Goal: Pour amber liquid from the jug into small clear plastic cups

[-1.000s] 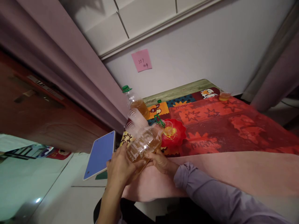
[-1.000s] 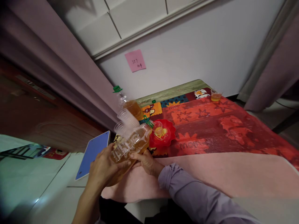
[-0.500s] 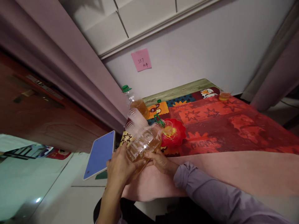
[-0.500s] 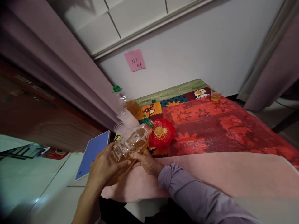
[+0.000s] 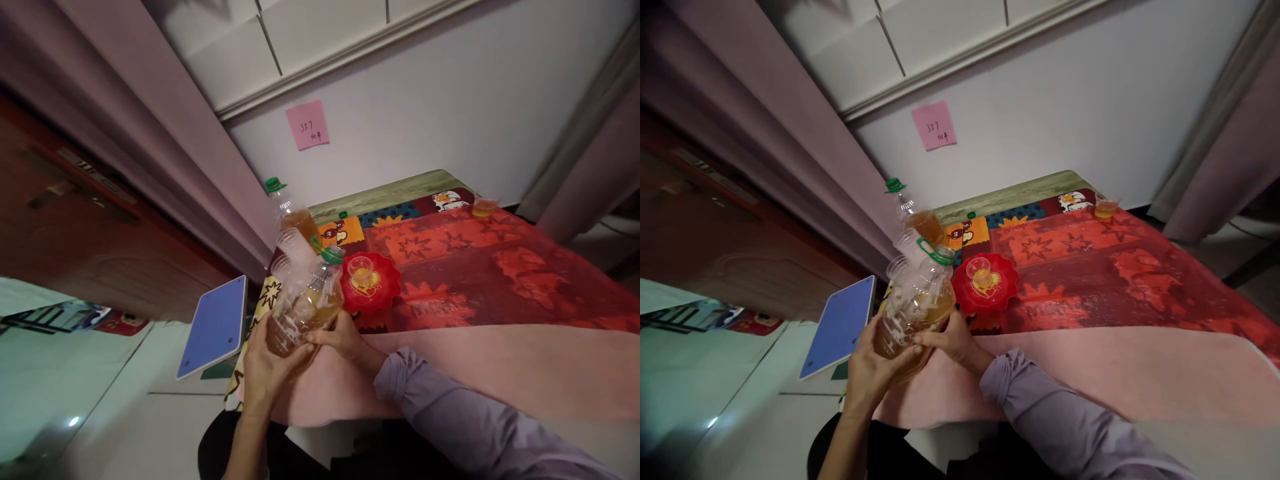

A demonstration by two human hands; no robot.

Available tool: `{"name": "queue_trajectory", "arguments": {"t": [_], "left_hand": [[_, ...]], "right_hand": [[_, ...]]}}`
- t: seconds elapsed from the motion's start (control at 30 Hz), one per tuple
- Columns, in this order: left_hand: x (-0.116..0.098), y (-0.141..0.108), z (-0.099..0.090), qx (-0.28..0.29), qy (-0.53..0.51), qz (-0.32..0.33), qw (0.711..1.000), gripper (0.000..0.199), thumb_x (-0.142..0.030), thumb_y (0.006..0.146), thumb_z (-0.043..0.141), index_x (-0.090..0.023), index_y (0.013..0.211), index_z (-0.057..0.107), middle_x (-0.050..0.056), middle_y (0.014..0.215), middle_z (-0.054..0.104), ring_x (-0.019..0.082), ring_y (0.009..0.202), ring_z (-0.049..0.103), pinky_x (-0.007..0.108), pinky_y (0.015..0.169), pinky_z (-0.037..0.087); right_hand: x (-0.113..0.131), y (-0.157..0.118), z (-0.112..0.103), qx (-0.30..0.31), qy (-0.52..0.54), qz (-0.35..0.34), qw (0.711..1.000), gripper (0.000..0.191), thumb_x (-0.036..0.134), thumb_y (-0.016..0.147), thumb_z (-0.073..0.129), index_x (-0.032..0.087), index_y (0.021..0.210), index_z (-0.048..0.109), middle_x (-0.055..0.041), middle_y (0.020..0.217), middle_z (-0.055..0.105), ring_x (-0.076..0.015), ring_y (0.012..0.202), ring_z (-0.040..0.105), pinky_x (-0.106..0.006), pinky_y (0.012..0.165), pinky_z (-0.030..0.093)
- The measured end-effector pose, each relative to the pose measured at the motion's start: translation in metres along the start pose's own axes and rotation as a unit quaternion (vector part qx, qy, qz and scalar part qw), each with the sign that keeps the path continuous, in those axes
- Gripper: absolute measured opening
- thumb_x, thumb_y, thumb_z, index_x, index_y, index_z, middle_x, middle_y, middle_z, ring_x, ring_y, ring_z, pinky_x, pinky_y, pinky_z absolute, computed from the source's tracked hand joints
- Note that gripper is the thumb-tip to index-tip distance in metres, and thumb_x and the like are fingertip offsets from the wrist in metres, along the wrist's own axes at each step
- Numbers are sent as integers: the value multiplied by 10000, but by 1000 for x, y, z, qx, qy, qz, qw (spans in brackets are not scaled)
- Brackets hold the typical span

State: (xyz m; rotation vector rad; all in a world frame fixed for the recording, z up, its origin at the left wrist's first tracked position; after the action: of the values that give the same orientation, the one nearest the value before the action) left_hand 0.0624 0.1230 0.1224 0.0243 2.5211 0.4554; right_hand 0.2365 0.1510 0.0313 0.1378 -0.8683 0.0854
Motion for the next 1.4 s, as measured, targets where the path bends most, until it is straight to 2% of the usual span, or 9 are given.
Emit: {"name": "queue_trajectory", "arguments": {"t": [0.2, 0.4, 0.53, 0.67, 0.87, 1.0, 1.17, 1.3, 1.4], "left_hand": [[37, -26, -4, -45, -97, -59, 992, 1194, -745, 563, 971, -166, 1542, 606, 212, 1530, 706, 431, 1420, 682, 574, 1258, 525], [84, -50, -6, -95, -139, -110, 980, 1138, -755, 577, 941, -174, 1502, 623, 193, 1427, 751, 421, 1329, 727, 565, 1189, 571], [114, -63, -3, -125, -159, -144, 969, 883, -747, 605, 906, -177, 1254, 720, 138, 1147, 815, 380, 1101, 793, 543, 1035, 653], [131, -73, 2, -148, -189, -140, 961, 601, -709, 617, 873, -219, 935, 733, 104, 913, 810, 361, 930, 802, 571, 1001, 665], [145, -80, 20, -135, -244, -161, 947, 638, -739, 596, 872, -206, 920, 732, 153, 937, 821, 396, 973, 812, 617, 1055, 641], [146, -78, 21, -129, -230, -150, 953, 683, -801, 607, 848, -210, 933, 742, 158, 972, 826, 416, 1082, 807, 618, 1127, 607], [136, -74, 21, -119, -234, -123, 957, 667, -806, 648, 837, -213, 939, 746, 164, 1007, 833, 416, 1111, 805, 608, 1123, 614], [130, -74, 19, -134, -242, -119, 954, 696, -810, 643, 826, -201, 971, 748, 167, 1017, 828, 405, 1072, 804, 594, 1087, 632], [132, -72, 20, -132, -235, -123, 955, 672, -801, 631, 828, -211, 940, 734, 158, 969, 814, 405, 1011, 801, 615, 1056, 642]], "right_hand": [[-19, -2, -2, 30, -11, 14, 999, 952, 539, 446, 1128, 271, 1256, 705, -71, 1204, 800, -320, 1125, 765, -488, 1037, 622], [-29, -11, 6, 116, -70, 40, 990, 975, 515, 562, 1117, 292, 1410, 691, -78, 1288, 787, -298, 1123, 784, -415, 896, 665], [-32, -13, 7, 125, -79, 36, 988, 869, 578, 629, 1086, 292, 1363, 719, -101, 1362, 776, -310, 1244, 755, -473, 1014, 649], [-32, -16, 6, 118, -122, 25, 985, 694, 628, 778, 998, 272, 1318, 746, -120, 1336, 782, -286, 1159, 784, -493, 1038, 637], [-19, -24, 5, 84, -254, -13, 963, 458, 610, 895, 892, 253, 1169, 804, -98, 1124, 842, -283, 1021, 804, -458, 914, 654], [9, -28, 2, 62, -328, -46, 942, 338, 566, 946, 834, 270, 1109, 839, -79, 1051, 856, -280, 957, 801, -403, 779, 635], [92, -7, -29, 35, -491, -125, 861, 250, 499, 975, 783, 273, 1060, 847, -78, 989, 861, -277, 889, 798, -431, 832, 629], [154, 28, -82, -84, -682, -115, 718, 440, 472, 960, 793, 197, 1302, 795, -175, 1326, 822, -361, 1178, 789, -514, 1042, 604], [164, 48, -105, -106, -775, -48, 622, 763, 542, 901, 884, 126, 1507, 680, -260, 1524, 714, -436, 1404, 691, -566, 1180, 533]]}}
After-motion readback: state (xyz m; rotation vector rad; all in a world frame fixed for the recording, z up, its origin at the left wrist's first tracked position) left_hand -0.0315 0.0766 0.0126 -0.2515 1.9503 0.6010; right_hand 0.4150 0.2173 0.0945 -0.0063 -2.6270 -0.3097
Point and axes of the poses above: each hand's wrist, its own y-axis towards the middle knuckle, its own z-axis out of the palm, x = y × z, the point moved 9 cm from there along y, towards the middle knuckle
